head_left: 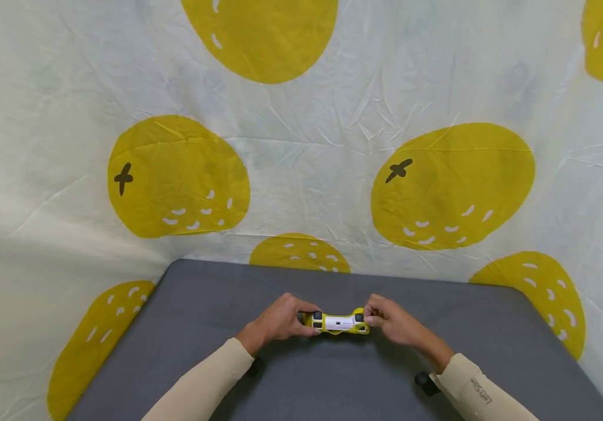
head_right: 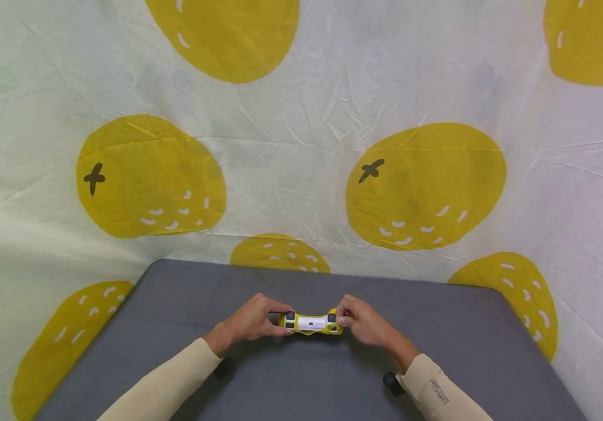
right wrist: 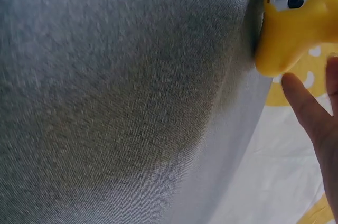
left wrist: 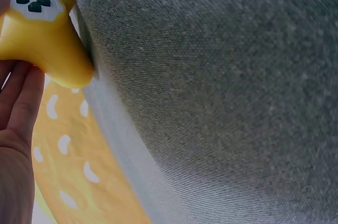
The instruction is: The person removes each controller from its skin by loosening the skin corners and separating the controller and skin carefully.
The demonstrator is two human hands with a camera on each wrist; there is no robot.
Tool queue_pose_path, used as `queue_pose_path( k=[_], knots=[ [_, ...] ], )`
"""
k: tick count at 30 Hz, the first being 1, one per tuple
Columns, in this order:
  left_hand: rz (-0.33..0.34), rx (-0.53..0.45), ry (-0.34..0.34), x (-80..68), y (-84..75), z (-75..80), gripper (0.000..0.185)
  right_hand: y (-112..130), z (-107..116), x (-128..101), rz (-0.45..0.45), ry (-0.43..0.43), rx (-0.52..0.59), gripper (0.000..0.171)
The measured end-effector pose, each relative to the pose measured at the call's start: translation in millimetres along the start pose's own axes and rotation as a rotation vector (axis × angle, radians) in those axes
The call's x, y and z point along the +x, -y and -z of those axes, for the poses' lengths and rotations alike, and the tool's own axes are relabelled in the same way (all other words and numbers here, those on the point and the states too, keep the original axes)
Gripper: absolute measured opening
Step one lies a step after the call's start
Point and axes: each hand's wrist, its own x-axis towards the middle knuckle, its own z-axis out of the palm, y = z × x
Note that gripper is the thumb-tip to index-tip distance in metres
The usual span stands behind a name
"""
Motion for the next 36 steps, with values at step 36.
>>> queue_pose_path(
  k=[36],
  knots=[
    [0.004, -0.007, -0.013, 0.8, -2.4, -3.2, 0.032, 16.9, -23.1, -6.2, 0.087, -0.075, -0.334, 0.012]
  ],
)
